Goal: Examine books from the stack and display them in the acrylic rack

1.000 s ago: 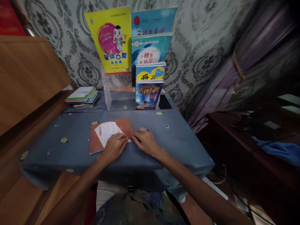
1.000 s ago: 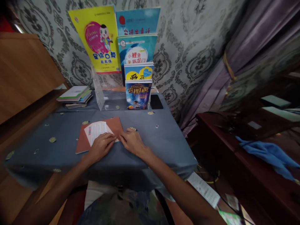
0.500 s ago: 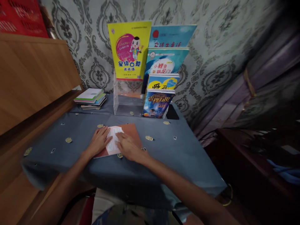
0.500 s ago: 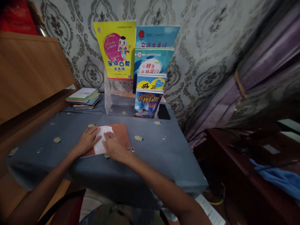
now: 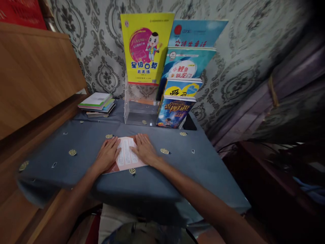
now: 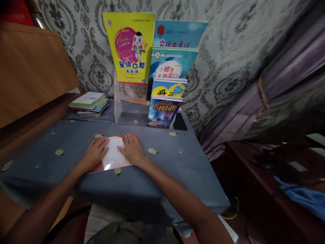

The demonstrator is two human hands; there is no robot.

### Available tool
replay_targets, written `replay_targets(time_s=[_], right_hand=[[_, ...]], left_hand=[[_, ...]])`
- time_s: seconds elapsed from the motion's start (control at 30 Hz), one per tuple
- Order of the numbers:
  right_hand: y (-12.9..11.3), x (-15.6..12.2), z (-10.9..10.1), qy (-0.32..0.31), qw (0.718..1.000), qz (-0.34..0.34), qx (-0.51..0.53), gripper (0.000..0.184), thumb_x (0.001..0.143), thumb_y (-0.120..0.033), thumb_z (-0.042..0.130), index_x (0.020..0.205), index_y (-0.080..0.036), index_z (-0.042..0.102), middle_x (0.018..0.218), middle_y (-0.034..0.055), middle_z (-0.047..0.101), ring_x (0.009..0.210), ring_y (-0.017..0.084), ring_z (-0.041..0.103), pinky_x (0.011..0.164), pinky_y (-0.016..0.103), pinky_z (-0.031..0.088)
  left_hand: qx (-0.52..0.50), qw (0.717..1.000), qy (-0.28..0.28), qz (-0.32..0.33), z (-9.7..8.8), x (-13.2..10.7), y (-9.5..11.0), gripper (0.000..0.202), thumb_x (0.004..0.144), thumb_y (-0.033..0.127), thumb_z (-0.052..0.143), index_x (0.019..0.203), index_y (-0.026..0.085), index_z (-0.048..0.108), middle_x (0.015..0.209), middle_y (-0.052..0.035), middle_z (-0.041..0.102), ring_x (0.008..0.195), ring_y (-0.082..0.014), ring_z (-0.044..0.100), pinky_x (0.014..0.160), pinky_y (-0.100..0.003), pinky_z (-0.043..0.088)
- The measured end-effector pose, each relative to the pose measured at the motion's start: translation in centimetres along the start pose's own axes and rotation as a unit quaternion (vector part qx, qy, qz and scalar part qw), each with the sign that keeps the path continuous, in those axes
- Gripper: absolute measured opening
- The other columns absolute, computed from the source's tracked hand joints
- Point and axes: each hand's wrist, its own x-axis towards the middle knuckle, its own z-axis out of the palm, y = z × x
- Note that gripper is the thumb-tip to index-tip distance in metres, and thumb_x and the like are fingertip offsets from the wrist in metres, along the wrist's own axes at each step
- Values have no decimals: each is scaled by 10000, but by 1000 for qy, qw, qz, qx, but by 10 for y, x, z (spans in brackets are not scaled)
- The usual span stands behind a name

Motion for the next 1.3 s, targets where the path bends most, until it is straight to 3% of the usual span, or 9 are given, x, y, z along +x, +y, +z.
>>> replay_targets(time_s=[0.17,0.3,0.5,0.67,0.77,0.93,1.13,1.23,1.3], right_hand=[[21,-7,-4,4,1000,5,-3,757,1010,-567,328,1514,-3,361,1588,242,321,1505,322,260,1220,502,239],[18,-8,-5,-4,1000,8,-2,767,1004,-552,353,1516,19,342,1593,244,309,1515,321,229,1228,485,218],[14,-15,-4,14,1000,10,-7,682,1011,-510,347,1524,-62,374,1596,207,331,1510,317,248,1216,516,230],[9,-41,-4,4,1000,-3,-13,660,1020,-461,341,1506,-17,388,1587,226,342,1502,316,270,1221,501,246],[7,-61,-4,14,1000,-19,-12,607,1026,-418,334,1519,-68,389,1584,193,367,1496,290,294,1217,499,271],[18,-76,-13,13,999,-28,-23,533,1024,-317,316,1508,-124,428,1557,156,427,1474,259,349,1205,491,296],[57,-66,-36,-18,998,-12,-61,531,943,-109,376,1453,-169,512,1530,109,473,1469,247,358,1216,503,231],[61,-61,-38,-14,999,-7,-50,552,916,-59,370,1439,-148,522,1528,116,476,1458,225,379,1220,478,228],[57,-60,-35,-2,999,2,-39,518,939,-97,368,1432,-120,528,1523,144,475,1448,225,397,1219,463,240]], left_hand=[[0,1000,-9,1,-2,0,0,503,1001,305,323,1420,98,511,1512,-179,481,1427,-286,426,1176,-501,318],[7,999,-29,-19,-3,1,-1,526,993,327,344,1444,94,482,1536,-184,447,1442,-298,403,1179,-503,309],[28,999,-42,-20,-6,2,-1,516,995,338,361,1455,130,471,1538,-157,455,1453,-282,386,1181,-482,302],[39,998,-43,-24,-6,3,2,505,999,328,373,1436,97,480,1524,-181,466,1433,-295,406,1171,-469,304],[46,998,-29,-32,-11,2,7,462,991,308,401,1401,129,514,1476,-175,520,1382,-292,460,1139,-452,339],[104,993,-29,-53,-36,-15,36,409,980,360,448,1285,131,594,1227,-188,648,1131,-321,595,947,-450,461],[99,993,-58,-41,-60,-60,104,311,981,388,479,1024,154,679,971,-143,661,909,-273,633,679,-326,492],[71,995,-63,-10,-58,-68,124,305,999,356,444,982,161,678,990,-139,668,953,-272,635,740,-347,509],[54,997,-63,9,-50,-66,123,337,1006,358,425,1089,136,663,1145,-171,665,1079,-295,621,875,-402,503]])
